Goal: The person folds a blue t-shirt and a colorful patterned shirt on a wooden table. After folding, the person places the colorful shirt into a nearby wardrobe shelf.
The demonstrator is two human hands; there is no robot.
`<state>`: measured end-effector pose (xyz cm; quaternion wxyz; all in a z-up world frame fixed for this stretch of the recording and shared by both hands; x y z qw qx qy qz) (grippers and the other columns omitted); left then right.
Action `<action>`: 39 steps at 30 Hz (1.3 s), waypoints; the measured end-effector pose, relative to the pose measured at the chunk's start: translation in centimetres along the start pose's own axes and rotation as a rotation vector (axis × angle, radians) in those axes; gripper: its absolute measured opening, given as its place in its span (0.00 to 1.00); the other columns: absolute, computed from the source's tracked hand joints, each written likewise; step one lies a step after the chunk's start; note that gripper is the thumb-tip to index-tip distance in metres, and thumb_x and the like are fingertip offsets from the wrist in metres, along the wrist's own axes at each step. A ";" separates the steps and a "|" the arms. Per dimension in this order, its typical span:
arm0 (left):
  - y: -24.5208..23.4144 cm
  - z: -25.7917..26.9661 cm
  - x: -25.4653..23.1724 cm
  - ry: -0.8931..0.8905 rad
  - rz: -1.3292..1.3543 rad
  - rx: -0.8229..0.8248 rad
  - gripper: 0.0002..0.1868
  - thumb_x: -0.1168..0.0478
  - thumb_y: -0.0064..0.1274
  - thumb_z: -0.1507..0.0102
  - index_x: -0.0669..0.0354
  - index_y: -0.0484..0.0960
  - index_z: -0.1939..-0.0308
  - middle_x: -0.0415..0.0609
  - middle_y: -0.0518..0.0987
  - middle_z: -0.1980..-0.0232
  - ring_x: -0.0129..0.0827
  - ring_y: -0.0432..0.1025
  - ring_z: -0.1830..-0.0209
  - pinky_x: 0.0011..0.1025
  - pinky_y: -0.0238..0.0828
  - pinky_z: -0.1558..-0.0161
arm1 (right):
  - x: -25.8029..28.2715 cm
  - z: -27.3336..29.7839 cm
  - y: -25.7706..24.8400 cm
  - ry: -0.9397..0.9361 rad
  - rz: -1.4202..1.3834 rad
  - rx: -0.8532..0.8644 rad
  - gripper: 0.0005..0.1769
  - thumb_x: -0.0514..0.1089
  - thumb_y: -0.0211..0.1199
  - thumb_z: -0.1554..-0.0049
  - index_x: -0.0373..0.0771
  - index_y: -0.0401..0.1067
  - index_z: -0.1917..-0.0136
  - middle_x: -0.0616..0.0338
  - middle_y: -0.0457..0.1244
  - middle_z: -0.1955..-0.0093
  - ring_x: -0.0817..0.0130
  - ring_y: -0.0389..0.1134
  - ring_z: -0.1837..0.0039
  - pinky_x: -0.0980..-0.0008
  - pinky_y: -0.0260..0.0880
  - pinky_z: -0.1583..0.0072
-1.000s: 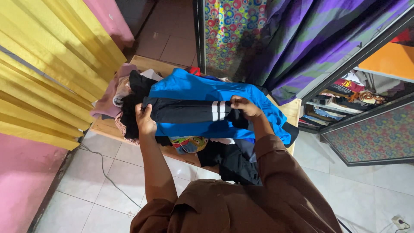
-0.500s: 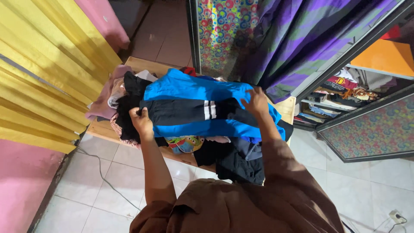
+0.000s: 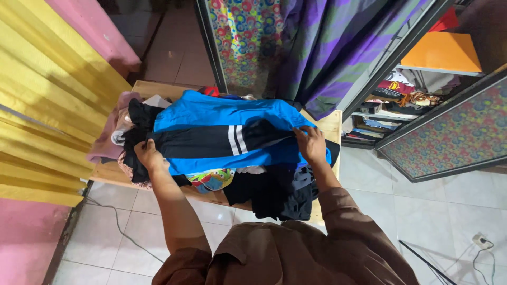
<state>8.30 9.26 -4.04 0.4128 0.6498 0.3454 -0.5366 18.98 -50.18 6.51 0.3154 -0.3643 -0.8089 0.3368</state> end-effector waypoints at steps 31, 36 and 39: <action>30.6 27.7 -5.3 0.749 -1.226 0.476 0.14 0.52 0.54 0.31 0.55 0.82 0.48 0.55 0.69 0.25 0.55 0.53 0.19 0.70 0.38 0.26 | -6.9 4.7 0.9 0.354 0.131 0.140 0.14 0.49 0.67 0.46 0.50 0.76 0.46 0.56 0.66 0.42 0.49 0.64 0.36 0.48 0.59 0.33; 29.9 34.2 -4.7 0.916 -1.058 0.706 0.30 0.41 0.48 0.32 0.50 0.74 0.30 0.53 0.63 0.22 0.53 0.50 0.19 0.71 0.34 0.26 | -0.6 3.0 -2.1 0.048 0.006 0.002 0.38 0.55 0.65 0.43 0.41 0.60 0.24 0.44 0.54 0.23 0.43 0.54 0.23 0.44 0.52 0.28; 29.8 34.1 -0.7 0.798 -1.113 0.871 0.35 0.38 0.45 0.34 0.49 0.69 0.27 0.54 0.60 0.21 0.52 0.48 0.19 0.71 0.33 0.29 | -1.8 5.9 4.8 0.045 -0.002 0.350 0.40 0.60 0.61 0.41 0.41 0.59 0.22 0.49 0.52 0.20 0.48 0.50 0.20 0.40 0.45 0.24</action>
Point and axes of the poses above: each hand's wrist, its own z-axis away from the middle knuckle, its own y-axis out of the palm, x = y × z, the point moved 8 cm from there along -z, towards the middle knuckle
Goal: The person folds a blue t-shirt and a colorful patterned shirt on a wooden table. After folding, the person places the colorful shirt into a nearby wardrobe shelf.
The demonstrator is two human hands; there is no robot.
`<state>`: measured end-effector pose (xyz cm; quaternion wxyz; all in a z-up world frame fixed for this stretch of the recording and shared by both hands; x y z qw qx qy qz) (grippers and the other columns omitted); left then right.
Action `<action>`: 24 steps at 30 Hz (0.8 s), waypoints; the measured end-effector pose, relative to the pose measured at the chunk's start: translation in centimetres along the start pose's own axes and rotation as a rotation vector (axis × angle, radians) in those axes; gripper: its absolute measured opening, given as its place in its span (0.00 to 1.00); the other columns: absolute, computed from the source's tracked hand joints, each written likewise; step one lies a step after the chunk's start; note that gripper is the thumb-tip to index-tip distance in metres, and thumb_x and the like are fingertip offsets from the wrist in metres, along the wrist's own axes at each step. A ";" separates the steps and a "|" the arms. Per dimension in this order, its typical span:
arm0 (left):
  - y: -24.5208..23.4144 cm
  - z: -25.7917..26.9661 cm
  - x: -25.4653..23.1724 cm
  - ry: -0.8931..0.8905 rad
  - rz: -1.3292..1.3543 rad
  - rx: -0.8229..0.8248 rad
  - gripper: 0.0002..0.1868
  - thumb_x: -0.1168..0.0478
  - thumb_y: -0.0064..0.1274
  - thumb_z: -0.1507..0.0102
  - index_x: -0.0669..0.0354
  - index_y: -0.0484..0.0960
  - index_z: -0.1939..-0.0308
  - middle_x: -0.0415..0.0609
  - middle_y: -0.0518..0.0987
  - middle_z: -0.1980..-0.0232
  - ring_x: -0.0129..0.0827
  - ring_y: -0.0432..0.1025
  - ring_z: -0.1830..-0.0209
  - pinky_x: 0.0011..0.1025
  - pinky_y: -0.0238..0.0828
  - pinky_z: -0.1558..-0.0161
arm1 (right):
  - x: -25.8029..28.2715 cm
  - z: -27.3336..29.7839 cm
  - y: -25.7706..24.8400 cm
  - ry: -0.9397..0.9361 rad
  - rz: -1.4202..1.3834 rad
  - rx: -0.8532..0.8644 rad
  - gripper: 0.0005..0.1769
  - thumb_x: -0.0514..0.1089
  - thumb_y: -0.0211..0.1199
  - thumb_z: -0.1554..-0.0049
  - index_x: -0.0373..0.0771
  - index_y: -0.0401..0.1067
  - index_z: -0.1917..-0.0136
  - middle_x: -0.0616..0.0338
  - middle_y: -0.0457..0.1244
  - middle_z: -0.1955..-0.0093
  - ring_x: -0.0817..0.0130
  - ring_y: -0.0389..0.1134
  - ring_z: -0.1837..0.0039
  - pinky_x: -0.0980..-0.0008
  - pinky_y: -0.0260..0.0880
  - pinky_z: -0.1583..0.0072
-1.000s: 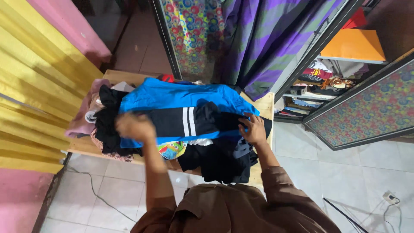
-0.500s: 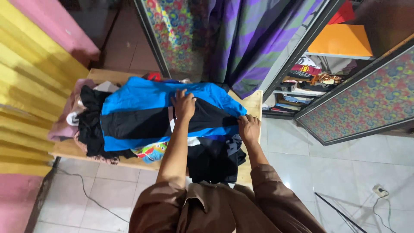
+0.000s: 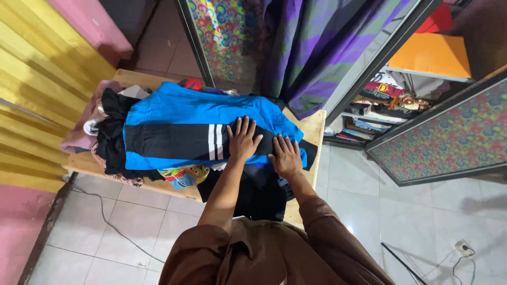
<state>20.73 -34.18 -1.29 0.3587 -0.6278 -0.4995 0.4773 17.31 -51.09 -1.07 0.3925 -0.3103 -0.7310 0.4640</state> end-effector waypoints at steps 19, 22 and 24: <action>-11.2 -4.4 19.7 -0.207 -0.170 0.026 0.38 0.32 0.44 0.34 0.48 0.69 0.27 0.55 0.62 0.21 0.51 0.49 0.18 0.69 0.33 0.26 | 1.0 -15.6 6.6 0.148 -0.054 -0.211 0.36 0.63 0.59 0.40 0.37 0.68 0.29 0.40 0.56 0.23 0.43 0.55 0.23 0.39 0.49 0.26; -9.3 -6.2 26.5 -0.284 -0.096 0.246 0.39 0.31 0.39 0.34 0.48 0.67 0.27 0.52 0.57 0.20 0.49 0.44 0.18 0.70 0.27 0.28 | -1.4 -20.5 10.2 0.283 0.002 -0.123 0.40 0.68 0.59 0.41 0.36 0.67 0.29 0.43 0.57 0.24 0.45 0.56 0.22 0.40 0.50 0.25; -8.3 -7.4 28.6 -0.257 -0.079 0.300 0.39 0.30 0.37 0.34 0.48 0.67 0.26 0.49 0.55 0.18 0.41 0.43 0.16 0.70 0.25 0.26 | -3.9 -22.1 10.5 0.564 -0.033 -0.010 0.40 0.70 0.60 0.46 0.39 0.68 0.32 0.43 0.56 0.25 0.47 0.54 0.23 0.41 0.46 0.26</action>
Point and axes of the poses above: each hand's wrist, its own z-axis away from the middle knuckle, its own y-axis out of the palm, x = y × z, the point moved 8 cm from there along -z, towards the middle knuckle
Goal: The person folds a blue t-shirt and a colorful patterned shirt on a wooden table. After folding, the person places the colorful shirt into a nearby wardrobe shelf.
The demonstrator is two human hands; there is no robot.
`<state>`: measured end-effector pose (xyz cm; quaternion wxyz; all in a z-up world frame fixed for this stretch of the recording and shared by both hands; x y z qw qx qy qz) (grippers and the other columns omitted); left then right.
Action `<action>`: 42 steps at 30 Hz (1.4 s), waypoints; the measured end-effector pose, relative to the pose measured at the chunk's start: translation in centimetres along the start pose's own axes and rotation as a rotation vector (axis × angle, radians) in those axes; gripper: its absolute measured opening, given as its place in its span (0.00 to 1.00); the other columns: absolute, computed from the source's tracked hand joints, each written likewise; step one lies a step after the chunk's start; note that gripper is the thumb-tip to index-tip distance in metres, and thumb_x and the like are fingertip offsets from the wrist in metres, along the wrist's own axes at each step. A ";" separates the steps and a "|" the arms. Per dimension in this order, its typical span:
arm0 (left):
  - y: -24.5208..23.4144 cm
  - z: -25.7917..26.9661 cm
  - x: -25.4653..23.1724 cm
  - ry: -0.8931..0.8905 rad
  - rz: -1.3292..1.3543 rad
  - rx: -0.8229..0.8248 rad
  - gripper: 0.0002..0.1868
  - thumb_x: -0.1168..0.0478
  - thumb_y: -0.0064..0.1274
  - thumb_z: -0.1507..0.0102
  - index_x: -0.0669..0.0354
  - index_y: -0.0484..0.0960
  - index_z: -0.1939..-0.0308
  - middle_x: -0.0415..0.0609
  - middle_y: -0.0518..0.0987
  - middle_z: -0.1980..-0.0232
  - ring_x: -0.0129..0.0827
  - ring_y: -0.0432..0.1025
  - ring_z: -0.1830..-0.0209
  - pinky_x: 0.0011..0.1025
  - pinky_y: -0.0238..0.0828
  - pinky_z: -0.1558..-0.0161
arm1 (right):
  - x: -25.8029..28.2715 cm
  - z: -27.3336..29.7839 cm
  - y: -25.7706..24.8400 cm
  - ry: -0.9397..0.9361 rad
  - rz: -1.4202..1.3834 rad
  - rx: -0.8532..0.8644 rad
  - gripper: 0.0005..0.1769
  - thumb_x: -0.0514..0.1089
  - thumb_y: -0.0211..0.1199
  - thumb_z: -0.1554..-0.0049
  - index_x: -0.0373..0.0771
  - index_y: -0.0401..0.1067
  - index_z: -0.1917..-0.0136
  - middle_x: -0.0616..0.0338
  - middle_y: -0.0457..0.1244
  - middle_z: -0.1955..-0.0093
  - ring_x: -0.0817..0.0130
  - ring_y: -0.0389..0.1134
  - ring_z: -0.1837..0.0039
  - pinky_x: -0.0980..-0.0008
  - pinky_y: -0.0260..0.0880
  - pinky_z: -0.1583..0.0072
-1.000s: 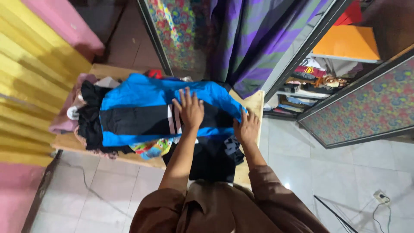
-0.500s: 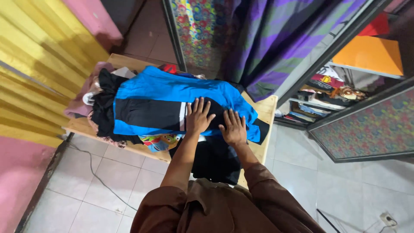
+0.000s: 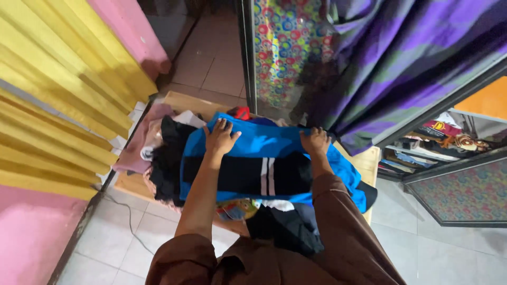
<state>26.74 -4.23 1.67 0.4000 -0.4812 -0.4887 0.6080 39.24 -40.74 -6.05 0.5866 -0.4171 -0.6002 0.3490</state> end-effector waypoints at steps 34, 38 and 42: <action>-8.3 5.4 -4.3 0.403 -0.173 -0.386 0.12 0.58 0.61 0.42 0.49 0.85 0.54 0.50 0.80 0.52 0.45 0.74 0.47 0.46 0.67 0.44 | -3.0 7.7 -12.9 -0.660 -0.257 -0.227 0.15 0.45 0.68 0.48 0.33 0.73 0.52 0.43 0.66 0.52 0.41 0.68 0.49 0.49 0.69 0.50; -10.0 9.1 -5.9 0.438 -0.056 -0.374 0.19 0.55 0.67 0.52 0.51 0.83 0.58 0.48 0.81 0.52 0.44 0.74 0.43 0.52 0.61 0.39 | -2.8 9.5 -11.6 -0.586 -0.036 -0.067 0.11 0.45 0.69 0.54 0.42 0.74 0.57 0.51 0.67 0.43 0.48 0.68 0.42 0.51 0.70 0.42; -7.4 10.4 -5.2 0.377 -0.059 -0.081 0.20 0.51 0.68 0.49 0.51 0.82 0.57 0.48 0.84 0.57 0.46 0.76 0.49 0.64 0.45 0.30 | 2.4 12.3 -8.5 -0.793 0.084 0.007 0.26 0.52 0.72 0.60 0.42 0.73 0.49 0.53 0.61 0.28 0.49 0.62 0.30 0.48 0.61 0.32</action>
Point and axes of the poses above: each hand's wrist, its own z-axis away from the middle knuckle, its own y-axis out of the palm, x = y × z, the point moved 8 cm from there along -z, towards the middle knuckle
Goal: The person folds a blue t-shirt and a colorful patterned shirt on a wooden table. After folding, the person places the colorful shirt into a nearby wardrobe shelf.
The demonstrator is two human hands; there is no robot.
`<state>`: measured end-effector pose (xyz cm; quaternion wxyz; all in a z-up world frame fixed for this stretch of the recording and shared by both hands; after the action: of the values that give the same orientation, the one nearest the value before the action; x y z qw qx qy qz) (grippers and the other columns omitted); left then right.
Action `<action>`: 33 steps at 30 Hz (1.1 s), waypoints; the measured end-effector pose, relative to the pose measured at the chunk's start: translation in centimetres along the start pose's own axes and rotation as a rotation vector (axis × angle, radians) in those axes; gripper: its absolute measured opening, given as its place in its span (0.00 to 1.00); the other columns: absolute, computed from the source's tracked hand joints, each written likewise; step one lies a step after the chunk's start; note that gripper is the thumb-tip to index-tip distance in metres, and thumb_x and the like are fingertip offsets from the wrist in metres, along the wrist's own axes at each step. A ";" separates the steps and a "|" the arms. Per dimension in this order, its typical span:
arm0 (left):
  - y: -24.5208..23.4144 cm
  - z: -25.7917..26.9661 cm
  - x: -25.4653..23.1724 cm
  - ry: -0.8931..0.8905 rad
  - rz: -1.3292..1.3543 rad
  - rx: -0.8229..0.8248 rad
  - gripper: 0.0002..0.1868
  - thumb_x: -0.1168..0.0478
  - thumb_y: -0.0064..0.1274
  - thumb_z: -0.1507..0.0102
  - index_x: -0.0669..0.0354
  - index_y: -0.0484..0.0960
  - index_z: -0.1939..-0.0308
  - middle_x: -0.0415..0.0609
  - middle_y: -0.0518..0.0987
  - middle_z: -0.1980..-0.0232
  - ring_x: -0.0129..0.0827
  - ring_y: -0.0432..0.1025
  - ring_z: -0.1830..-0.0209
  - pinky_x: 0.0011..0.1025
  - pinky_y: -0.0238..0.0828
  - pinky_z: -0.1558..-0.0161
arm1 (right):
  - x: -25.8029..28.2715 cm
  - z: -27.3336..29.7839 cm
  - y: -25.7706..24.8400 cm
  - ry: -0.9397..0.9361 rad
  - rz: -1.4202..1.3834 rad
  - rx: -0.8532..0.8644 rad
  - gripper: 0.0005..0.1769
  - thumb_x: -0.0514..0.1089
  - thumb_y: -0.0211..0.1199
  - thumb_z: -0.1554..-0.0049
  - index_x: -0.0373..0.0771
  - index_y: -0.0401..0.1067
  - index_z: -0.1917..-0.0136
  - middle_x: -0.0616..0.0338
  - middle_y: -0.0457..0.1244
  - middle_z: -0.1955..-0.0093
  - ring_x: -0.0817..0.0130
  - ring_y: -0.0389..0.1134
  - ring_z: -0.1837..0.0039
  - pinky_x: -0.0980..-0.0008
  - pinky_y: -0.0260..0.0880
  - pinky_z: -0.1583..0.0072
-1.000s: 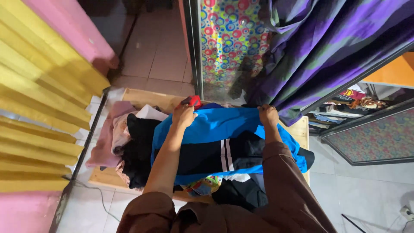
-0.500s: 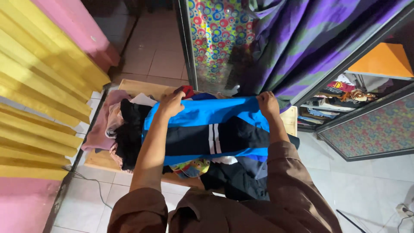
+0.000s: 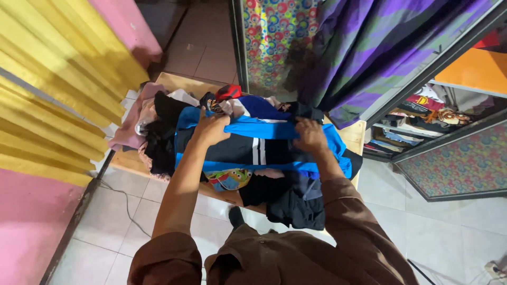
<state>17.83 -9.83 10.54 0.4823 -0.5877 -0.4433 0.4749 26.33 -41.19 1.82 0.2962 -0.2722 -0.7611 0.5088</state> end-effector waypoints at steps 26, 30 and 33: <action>7.7 -4.0 21.8 -0.185 0.973 -0.014 0.21 0.50 0.63 0.32 0.66 0.75 0.59 0.54 0.73 0.64 0.36 0.67 0.62 0.36 0.65 0.58 | 3.2 -7.0 1.0 0.290 -0.254 0.183 0.28 0.58 0.74 0.54 0.40 0.76 0.46 0.47 0.70 0.47 0.47 0.71 0.43 0.50 0.71 0.42; 5.9 -5.0 20.5 -0.012 1.091 -0.091 0.15 0.58 0.60 0.37 0.61 0.74 0.53 0.53 0.75 0.59 0.31 0.66 0.55 0.31 0.65 0.52 | 4.0 -7.4 2.6 0.287 -0.408 0.382 0.25 0.58 0.69 0.46 0.43 0.75 0.41 0.45 0.70 0.47 0.46 0.70 0.42 0.50 0.69 0.41; 3.2 -4.7 19.3 0.049 0.649 -0.210 0.22 0.63 0.59 0.41 0.62 0.72 0.44 0.60 0.78 0.51 0.47 0.74 0.50 0.37 0.66 0.51 | 2.5 -7.6 4.1 0.131 -0.182 0.005 0.26 0.50 0.72 0.53 0.38 0.73 0.43 0.45 0.68 0.47 0.42 0.69 0.44 0.48 0.67 0.45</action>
<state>25.64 7.90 5.22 0.2533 -0.7557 -0.2680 0.5412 30.62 -33.40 0.75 0.3911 -0.2340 -0.7603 0.4628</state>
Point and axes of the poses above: each hand's wrist, its own z-axis away from the middle knuckle, its own y-axis out of the palm, x = y × z, the point moved 8 cm from there along -z, towards the middle knuckle
